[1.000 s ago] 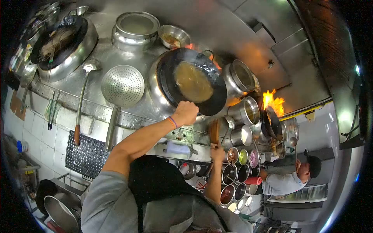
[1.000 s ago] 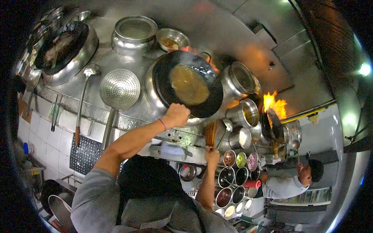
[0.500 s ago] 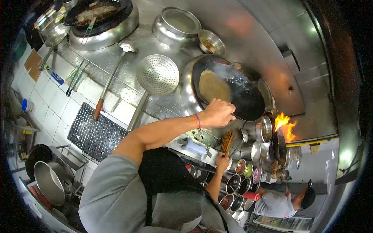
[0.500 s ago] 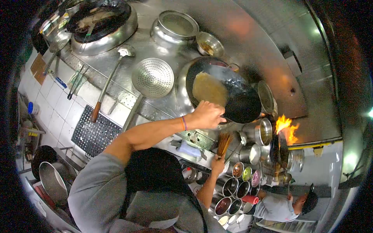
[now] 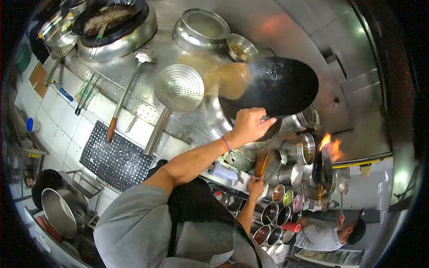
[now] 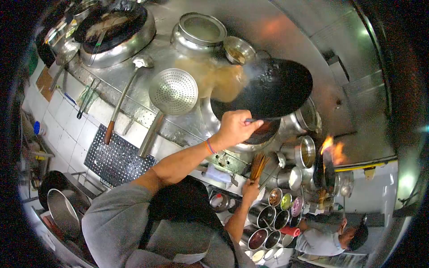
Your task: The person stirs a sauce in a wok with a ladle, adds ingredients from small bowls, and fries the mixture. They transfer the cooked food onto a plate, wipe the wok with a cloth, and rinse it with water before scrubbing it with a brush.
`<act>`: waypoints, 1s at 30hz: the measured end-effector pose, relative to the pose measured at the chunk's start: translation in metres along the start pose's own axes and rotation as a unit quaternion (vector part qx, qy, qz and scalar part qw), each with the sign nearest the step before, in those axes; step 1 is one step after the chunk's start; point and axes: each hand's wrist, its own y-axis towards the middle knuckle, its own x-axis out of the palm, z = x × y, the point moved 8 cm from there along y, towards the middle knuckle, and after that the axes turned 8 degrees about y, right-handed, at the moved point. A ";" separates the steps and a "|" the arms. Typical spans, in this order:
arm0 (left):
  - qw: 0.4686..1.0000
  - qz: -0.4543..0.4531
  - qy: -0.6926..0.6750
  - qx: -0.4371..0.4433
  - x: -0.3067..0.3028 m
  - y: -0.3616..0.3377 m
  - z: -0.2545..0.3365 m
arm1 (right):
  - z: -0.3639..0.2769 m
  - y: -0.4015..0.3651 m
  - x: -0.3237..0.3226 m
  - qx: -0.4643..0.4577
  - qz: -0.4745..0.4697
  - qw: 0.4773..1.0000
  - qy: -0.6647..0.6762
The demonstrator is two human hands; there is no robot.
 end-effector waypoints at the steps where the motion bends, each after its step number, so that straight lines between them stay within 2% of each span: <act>1: 0.999 0.009 -0.003 -0.035 -0.002 0.005 -0.004 | -0.001 0.000 0.000 0.006 -0.001 1.000 0.006; 3: 0.998 0.005 0.021 -0.050 -0.005 0.014 -0.005 | 0.000 -0.001 -0.002 0.027 -0.008 0.999 -0.016; 5: 0.992 -0.003 -0.069 -0.103 0.006 0.014 -0.021 | 0.010 0.001 0.004 0.016 0.005 1.000 -0.023; 8: 0.990 0.023 -0.088 -0.105 -0.012 0.023 -0.003 | 0.012 0.003 0.013 0.003 -0.016 1.000 0.005; 11: 0.993 0.024 -0.054 -0.101 -0.009 0.022 -0.017 | 0.006 0.002 0.007 0.004 -0.006 0.999 -0.039; 13: 0.997 0.037 -0.026 -0.067 -0.008 0.023 -0.021 | -0.001 0.000 0.002 -0.001 -0.011 0.999 -0.038; 15: 0.992 0.039 -0.072 -0.100 -0.006 0.022 -0.025 | 0.000 0.001 0.002 0.013 -0.025 0.999 -0.043; 16: 0.994 0.045 -0.046 -0.083 -0.006 0.023 -0.025 | 0.000 0.002 0.001 0.026 -0.040 0.999 -0.017; 17: 0.996 0.050 -0.020 -0.069 -0.005 0.022 -0.026 | -0.004 0.001 -0.006 0.022 -0.009 1.000 -0.001; 19: 0.997 0.034 -0.007 -0.062 0.001 0.018 -0.027 | 0.015 0.017 0.006 -0.064 -0.015 0.987 0.145; 20: 0.998 0.000 0.005 -0.056 0.006 0.015 -0.025 | 0.033 0.033 0.012 -0.111 -0.010 0.986 0.121; 21: 0.999 -0.010 0.049 -0.011 0.012 0.008 -0.026 | 0.058 0.045 0.028 -0.063 -0.074 0.897 0.431; 23: 0.986 -0.087 0.140 0.022 0.029 -0.011 -0.027 | 0.011 0.019 -0.029 0.122 -0.189 0.824 0.520; 25: 0.966 -0.182 0.177 0.040 0.041 -0.034 -0.025 | 0.010 0.036 -0.053 0.128 -0.114 0.765 0.621; 26: 0.935 -0.241 0.255 0.050 0.051 -0.050 -0.028 | -0.006 0.035 -0.073 0.135 -0.127 0.742 0.644; 27: 0.934 -0.245 0.255 0.046 0.054 -0.061 -0.032 | -0.026 0.036 -0.092 0.143 -0.138 0.718 0.667; 28: 0.918 -0.279 0.271 0.071 0.062 -0.074 -0.035 | -0.041 0.041 -0.097 0.147 -0.139 0.718 0.666; 30: 0.888 -0.326 0.300 0.121 0.076 -0.095 -0.039 | -0.071 0.060 -0.119 0.084 -0.128 0.593 0.791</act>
